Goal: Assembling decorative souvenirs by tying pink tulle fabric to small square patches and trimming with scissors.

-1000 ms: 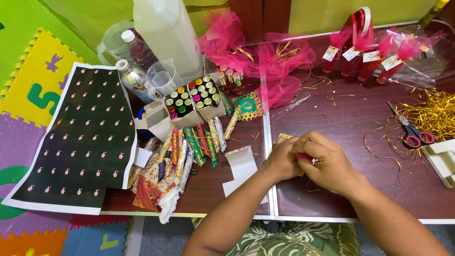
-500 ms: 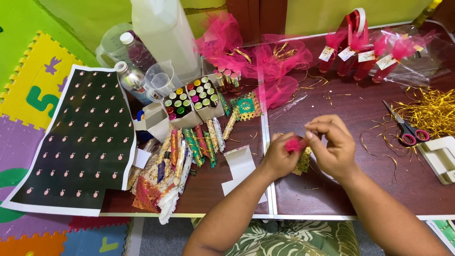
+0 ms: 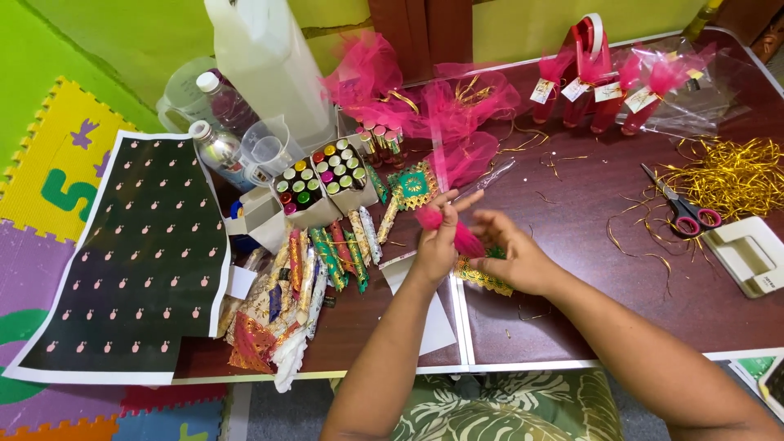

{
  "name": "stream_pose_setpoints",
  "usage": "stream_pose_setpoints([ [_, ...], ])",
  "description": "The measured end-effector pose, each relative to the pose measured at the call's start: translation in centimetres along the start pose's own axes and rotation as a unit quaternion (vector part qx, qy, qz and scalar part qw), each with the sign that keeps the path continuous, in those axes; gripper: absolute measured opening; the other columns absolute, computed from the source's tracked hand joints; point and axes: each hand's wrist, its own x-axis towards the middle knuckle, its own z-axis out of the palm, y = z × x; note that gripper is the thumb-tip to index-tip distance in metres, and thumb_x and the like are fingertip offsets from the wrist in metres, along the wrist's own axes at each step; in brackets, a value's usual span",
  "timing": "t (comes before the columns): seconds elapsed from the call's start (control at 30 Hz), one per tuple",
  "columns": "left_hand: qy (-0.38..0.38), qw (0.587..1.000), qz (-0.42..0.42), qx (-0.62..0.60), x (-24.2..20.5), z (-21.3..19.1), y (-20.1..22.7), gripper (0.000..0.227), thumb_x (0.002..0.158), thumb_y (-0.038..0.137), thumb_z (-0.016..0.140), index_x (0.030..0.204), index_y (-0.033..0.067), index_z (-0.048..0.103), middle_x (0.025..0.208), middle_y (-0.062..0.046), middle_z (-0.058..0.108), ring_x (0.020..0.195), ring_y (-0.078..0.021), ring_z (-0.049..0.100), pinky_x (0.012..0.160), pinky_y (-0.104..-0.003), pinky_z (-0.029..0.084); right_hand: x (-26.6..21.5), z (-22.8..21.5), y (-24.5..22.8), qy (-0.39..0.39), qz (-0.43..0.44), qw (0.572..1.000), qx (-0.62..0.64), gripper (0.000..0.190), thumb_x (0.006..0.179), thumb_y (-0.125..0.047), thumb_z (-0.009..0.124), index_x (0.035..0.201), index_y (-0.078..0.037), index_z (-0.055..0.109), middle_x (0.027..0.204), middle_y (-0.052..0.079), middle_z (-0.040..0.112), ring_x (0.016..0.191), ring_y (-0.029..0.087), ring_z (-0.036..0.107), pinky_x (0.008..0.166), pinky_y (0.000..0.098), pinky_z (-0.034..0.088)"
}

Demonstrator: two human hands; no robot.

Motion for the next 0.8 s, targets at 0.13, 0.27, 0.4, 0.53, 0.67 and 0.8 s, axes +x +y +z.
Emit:
stream_pose_setpoints([
  [0.13, -0.008, 0.998, -0.03, -0.055, 0.9, -0.5, -2.6, 0.056, 0.114, 0.045, 0.033, 0.145, -0.0014, 0.03, 0.149, -0.015, 0.056, 0.11, -0.0212, 0.065, 0.11, -0.039, 0.044, -0.5, 1.2, -2.6, 0.0, 0.014, 0.998, -0.06, 0.058, 0.082, -0.003, 0.08, 0.137, 0.002, 0.061, 0.115, 0.018, 0.075, 0.111, 0.025, 0.065, 0.1, 0.0437, 0.048],
  [0.27, -0.015, 0.984, -0.1, -0.147, 0.9, 0.1, -1.3, 0.054, 0.113, 0.044, 0.037, 0.14, -0.0012, 0.049, 0.135, -0.008, 0.065, 0.105, -0.0126, 0.069, 0.103, -0.028, 0.05, -0.3, 0.8, -2.9, -0.01, -0.004, 0.991, -0.136, 0.038, 0.087, -0.011, 0.079, 0.123, -0.002, 0.072, 0.102, 0.019, 0.077, 0.1, 0.03, 0.071, 0.094, 0.0448, 0.051],
  [0.4, 0.015, 0.972, -0.109, -0.207, 1.0, 0.7, -1.5, 0.052, 0.11, 0.04, 0.047, 0.126, -0.0035, 0.069, 0.137, -0.01, 0.057, 0.113, -0.0099, 0.062, 0.102, -0.026, 0.053, 0.0, 0.5, -2.1, -0.005, -0.058, 0.983, -0.176, 0.032, 0.086, -0.018, 0.081, 0.116, -0.009, 0.076, 0.094, 0.012, 0.075, 0.094, 0.026, 0.071, 0.088, 0.0408, 0.053],
  [0.53, 0.018, 0.967, -0.086, -0.238, 1.4, 0.5, -2.8, 0.055, 0.11, 0.041, 0.049, 0.111, -0.0093, 0.07, 0.143, -0.021, 0.048, 0.118, -0.0217, 0.06, 0.101, -0.035, 0.056, 0.1, 0.3, -1.4, -0.004, -0.07, 0.983, -0.168, 0.029, 0.087, -0.019, 0.08, 0.113, -0.009, 0.077, 0.091, 0.012, 0.074, 0.091, 0.025, 0.07, 0.087, 0.0407, 0.053],
  [0.67, 0.032, 0.968, -0.054, -0.244, 1.2, 1.1, -1.9, 0.051, 0.111, 0.04, 0.048, 0.086, -0.002, 0.064, 0.133, -0.02, 0.055, 0.116, -0.0214, 0.056, 0.102, -0.033, 0.052, 0.2, 0.1, -1.5, -0.001, -0.085, 0.981, -0.172, 0.03, 0.086, -0.016, 0.08, 0.115, -0.008, 0.076, 0.092, 0.012, 0.074, 0.092, 0.027, 0.07, 0.087, 0.041, 0.053],
  [0.8, 0.017, 0.976, -0.03, -0.217, 0.9, 1.7, -0.5, 0.051, 0.111, 0.039, 0.048, 0.079, 0.0016, 0.062, 0.132, -0.021, 0.06, 0.117, -0.0225, 0.057, 0.107, -0.034, 0.045, 0.1, 0.1, -1.2, 0.018, -0.096, 0.984, -0.147, 0.032, 0.084, -0.012, 0.081, 0.115, -0.005, 0.075, 0.095, 0.014, 0.073, 0.094, 0.025, 0.068, 0.087, 0.041, 0.052],
])
